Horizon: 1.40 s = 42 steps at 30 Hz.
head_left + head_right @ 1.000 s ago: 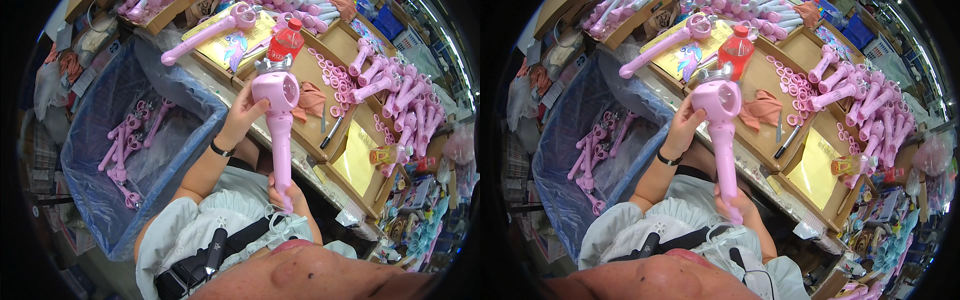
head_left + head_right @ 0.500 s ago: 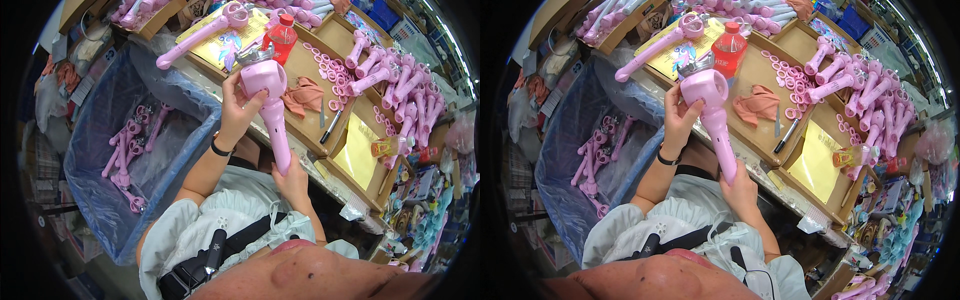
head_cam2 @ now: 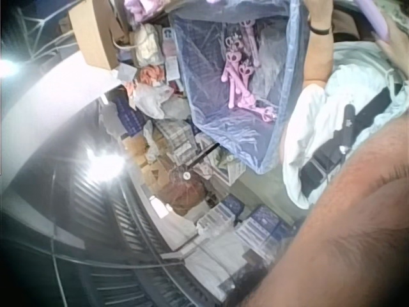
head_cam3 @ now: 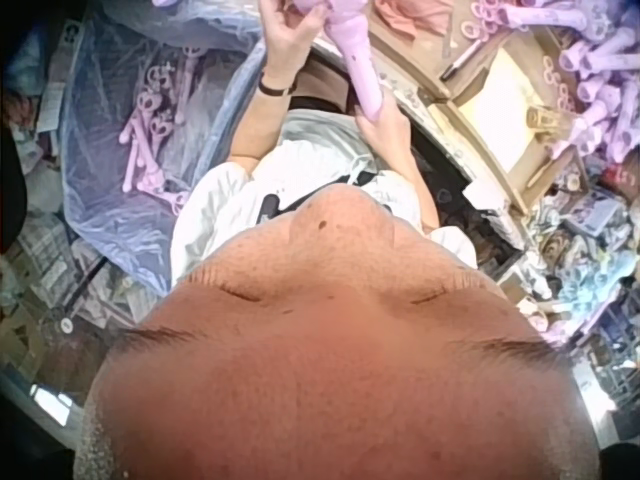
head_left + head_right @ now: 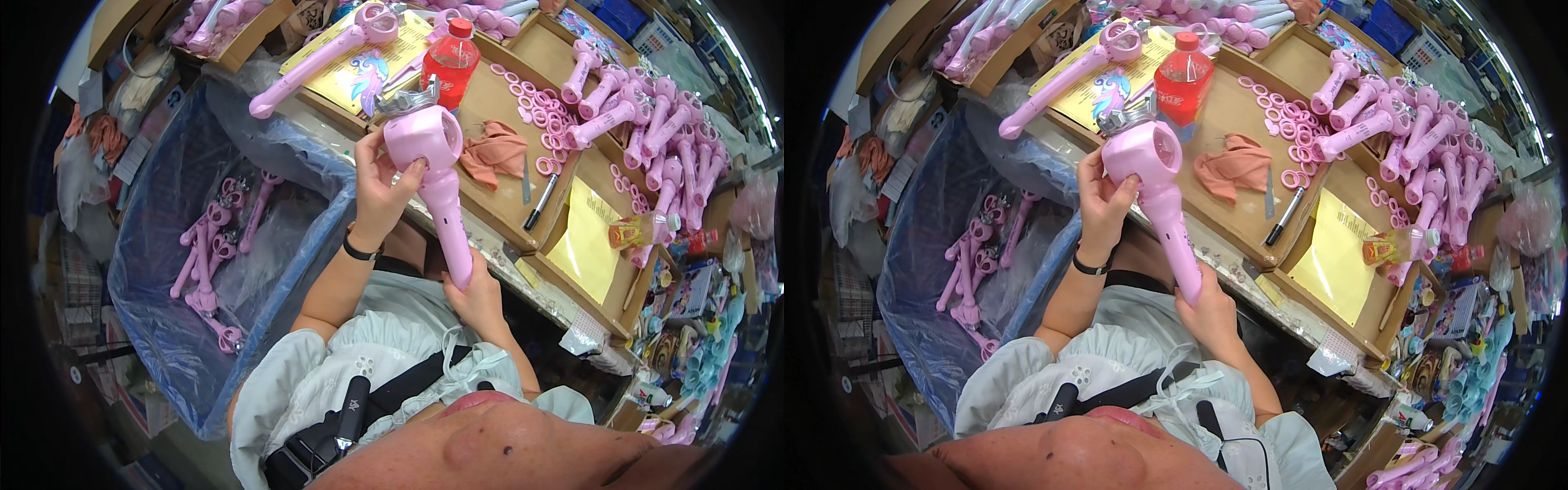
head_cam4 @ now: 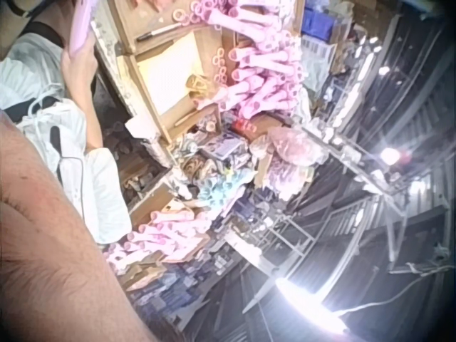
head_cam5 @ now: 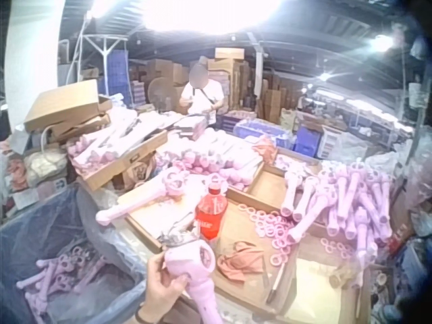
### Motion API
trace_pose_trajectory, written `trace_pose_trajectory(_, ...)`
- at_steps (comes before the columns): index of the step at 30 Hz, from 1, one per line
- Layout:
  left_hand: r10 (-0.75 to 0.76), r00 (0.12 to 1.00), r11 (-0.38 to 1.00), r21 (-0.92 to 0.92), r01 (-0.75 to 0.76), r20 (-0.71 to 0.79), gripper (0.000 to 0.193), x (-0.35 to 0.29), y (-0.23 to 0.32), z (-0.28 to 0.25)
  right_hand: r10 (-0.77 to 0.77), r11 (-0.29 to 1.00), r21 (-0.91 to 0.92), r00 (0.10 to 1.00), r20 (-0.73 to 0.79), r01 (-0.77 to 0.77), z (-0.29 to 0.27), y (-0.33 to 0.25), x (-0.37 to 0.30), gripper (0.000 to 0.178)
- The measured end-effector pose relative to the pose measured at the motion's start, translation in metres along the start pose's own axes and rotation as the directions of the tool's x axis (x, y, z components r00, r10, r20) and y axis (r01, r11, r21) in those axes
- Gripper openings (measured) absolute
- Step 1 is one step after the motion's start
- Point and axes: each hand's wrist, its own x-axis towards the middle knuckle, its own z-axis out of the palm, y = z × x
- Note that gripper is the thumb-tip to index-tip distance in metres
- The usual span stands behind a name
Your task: The person assembles pink plastic toy wands by attaching a silver crown-shaped piece to the top, wiping the wand with a cloth, and inserting small pink rings into slots on the wand. The person handles each wand one at a time, repeating the same sequence of actions.
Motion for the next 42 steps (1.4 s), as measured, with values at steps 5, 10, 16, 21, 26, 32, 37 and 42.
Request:
trace_pose_trajectory(5, -0.012, 0.999, 0.999, 0.050, 0.010, 0.042, 0.071, 0.001, -0.004, 0.004, 0.025, 0.999, 0.030, 0.999, -0.030, -0.024, 0.003, 0.005, -0.002, 0.053)
trace_pose_trajectory(10, -0.051, 0.996, 0.962, -0.273, 0.030, -0.069, 0.083, -0.013, -0.007, 0.020, -0.018, 0.995, 0.095, 0.998, -0.060, 0.024, 0.006, 0.004, -0.006, 0.056)
trace_pose_trajectory(16, -0.244, 0.918, 0.768, -0.516, 0.380, 0.313, 0.102, -0.023, -0.008, 0.018, -0.256, 0.954, 0.231, 0.923, 0.288, 0.193, -0.022, 0.007, 0.006, 0.062)
trace_pose_trajectory(21, -0.224, 0.970, 0.917, -0.317, 0.244, 0.097, 0.099, -0.003, 0.002, -0.013, -0.450, 0.857, 0.233, 0.888, -0.096, 0.459, -0.115, 0.053, 0.044, 0.022)
trace_pose_trajectory(26, -0.171, 0.967, 0.962, -0.182, 0.206, 0.189, 0.090, -0.010, 0.011, -0.029, -0.186, 0.952, -0.278, 0.966, -0.181, 0.131, -0.211, 0.135, 0.122, 0.031)
trace_pose_trajectory(32, -0.171, 0.972, 0.968, -0.159, 0.196, 0.161, 0.087, -0.016, 0.009, -0.032, 0.139, 0.831, -0.548, 0.990, 0.033, -0.098, -0.219, 0.204, 0.169, 0.057)
trace_pose_trajectory(37, -0.223, 0.964, 0.959, -0.144, 0.243, 0.144, 0.085, -0.016, 0.009, -0.031, 0.213, 0.880, -0.438, 0.977, 0.023, -0.182, -0.223, 0.215, 0.177, 0.063)
trace_pose_trajectory(42, -0.213, 0.967, 0.963, -0.139, 0.232, 0.137, 0.083, -0.017, 0.008, -0.030, 0.258, 0.865, -0.478, 0.952, 0.165, -0.152, -0.236, 0.208, 0.190, 0.068)
